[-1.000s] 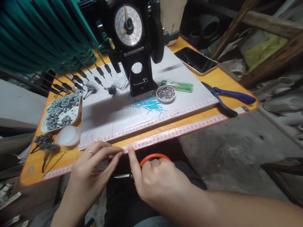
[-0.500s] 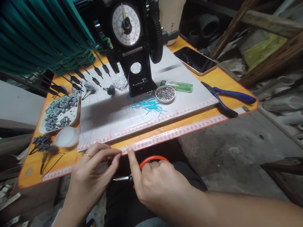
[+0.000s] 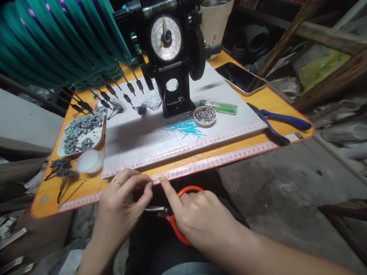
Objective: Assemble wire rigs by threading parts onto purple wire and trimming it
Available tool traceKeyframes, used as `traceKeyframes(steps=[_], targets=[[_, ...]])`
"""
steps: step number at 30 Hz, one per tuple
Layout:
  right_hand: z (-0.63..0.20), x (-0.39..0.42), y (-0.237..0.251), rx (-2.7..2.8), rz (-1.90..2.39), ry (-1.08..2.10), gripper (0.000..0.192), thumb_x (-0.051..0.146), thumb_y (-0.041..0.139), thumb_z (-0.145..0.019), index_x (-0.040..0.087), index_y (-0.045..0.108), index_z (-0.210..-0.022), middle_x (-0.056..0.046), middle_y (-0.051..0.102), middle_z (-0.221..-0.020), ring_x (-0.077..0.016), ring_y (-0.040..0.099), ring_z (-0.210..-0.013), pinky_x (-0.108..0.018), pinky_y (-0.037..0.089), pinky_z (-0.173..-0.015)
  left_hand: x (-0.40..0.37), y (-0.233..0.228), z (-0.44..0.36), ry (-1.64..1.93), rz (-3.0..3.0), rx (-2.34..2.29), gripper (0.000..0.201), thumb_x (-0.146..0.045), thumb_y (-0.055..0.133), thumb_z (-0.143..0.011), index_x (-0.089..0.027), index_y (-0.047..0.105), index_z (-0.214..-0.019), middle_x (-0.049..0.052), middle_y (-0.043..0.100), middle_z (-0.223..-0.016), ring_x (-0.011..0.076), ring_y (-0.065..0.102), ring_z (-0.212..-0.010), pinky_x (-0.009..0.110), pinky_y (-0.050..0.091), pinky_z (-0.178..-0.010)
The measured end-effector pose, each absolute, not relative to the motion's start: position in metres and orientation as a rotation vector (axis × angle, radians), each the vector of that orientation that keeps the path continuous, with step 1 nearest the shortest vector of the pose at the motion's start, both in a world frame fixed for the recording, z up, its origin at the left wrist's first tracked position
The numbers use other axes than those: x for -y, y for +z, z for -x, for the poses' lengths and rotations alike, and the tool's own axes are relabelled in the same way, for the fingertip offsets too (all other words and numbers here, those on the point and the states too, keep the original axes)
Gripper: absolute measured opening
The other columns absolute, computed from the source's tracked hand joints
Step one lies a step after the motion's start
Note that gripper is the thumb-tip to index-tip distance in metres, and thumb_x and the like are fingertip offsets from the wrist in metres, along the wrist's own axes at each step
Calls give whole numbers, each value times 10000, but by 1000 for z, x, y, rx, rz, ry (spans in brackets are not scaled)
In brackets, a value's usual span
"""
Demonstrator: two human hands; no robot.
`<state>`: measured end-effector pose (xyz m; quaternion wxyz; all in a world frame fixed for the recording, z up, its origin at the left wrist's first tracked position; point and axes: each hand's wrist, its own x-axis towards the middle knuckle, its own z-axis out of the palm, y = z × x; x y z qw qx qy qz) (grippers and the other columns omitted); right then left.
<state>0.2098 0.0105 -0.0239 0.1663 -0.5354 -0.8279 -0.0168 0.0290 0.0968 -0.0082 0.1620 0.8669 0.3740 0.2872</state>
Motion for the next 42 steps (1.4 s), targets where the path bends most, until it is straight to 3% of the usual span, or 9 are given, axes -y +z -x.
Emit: traceKeyframes(steps=[2,4,7,11,15,29,36,39,42], targets=[[-207,-10,-25,2176,1477,262,553,462,366,-1020,11,490,-1314,2,602,-557,-152,573,-446,-260,395,-450,-94,-9,-29,884,-2455,-1068,106,-63,610,-834,-168,624,-841,27,599,-803,155,551,-746,313,466,-672],[-202,-10,-25,1994,1467,626,585,601,478,-924,73,572,-1157,-1,634,-600,-138,592,-483,-235,424,-482,-89,-9,-27,1009,-2424,-1060,139,-41,632,-809,-176,620,-841,23,604,-806,169,566,-803,340,471,-734],[-193,-10,-24,1836,1539,1009,389,519,648,-855,144,583,-933,-4,662,-661,-131,600,-516,-221,445,-525,-80,-9,-25,1163,-2362,-1049,207,-7,651,-782,-190,624,-877,25,625,-819,221,572,-986,421,467,-879],[-185,-14,-20,1730,1543,1242,240,362,696,-860,175,546,-874,12,664,-723,-120,599,-571,-215,461,-587,-71,-7,-23,1183,-2338,-1078,219,-28,674,-774,-214,624,-878,17,648,-814,259,546,-1084,543,410,-984],[-183,-16,-17,1733,1535,1277,243,375,687,-864,178,547,-884,19,634,-713,-122,562,-570,-225,451,-590,-68,-7,-21,1189,-2323,-1096,210,-34,674,-772,-218,621,-858,12,655,-792,259,549,-1069,590,378,-1008],[-183,-13,-16,1694,1550,1413,253,437,641,-891,203,546,-879,23,624,-725,-127,536,-602,-240,423,-619,-65,-7,-19,1194,-2342,-1160,207,-35,686,-754,-224,637,-824,-4,666,-768,255,567,-1045,590,329,-1026],[-185,-12,-16,1559,1485,1598,232,372,557,-944,201,498,-799,69,469,-546,-92,469,-457,-197,382,-487,-61,-9,-16,1197,-2368,-1150,213,-33,698,-765,-217,657,-863,-3,678,-771,255,578,-1048,592,303,-1037],[-191,-11,-16,1599,1481,1590,264,447,545,-939,200,535,-844,59,499,-575,-93,494,-475,-192,403,-488,-60,-14,-4,1373,-2363,-1106,187,-41,662,-799,-192,671,-908,36,687,-877,262,594,-1045,539,401,-969],[-198,-12,-15,1770,1505,1266,344,531,527,-932,201,585,-1009,53,538,-588,-105,506,-495,-199,420,-498,-66,-21,18,1849,-2404,-991,106,-155,605,-860,-177,617,-757,52,654,-833,238,630,-920,426,496,-783]])
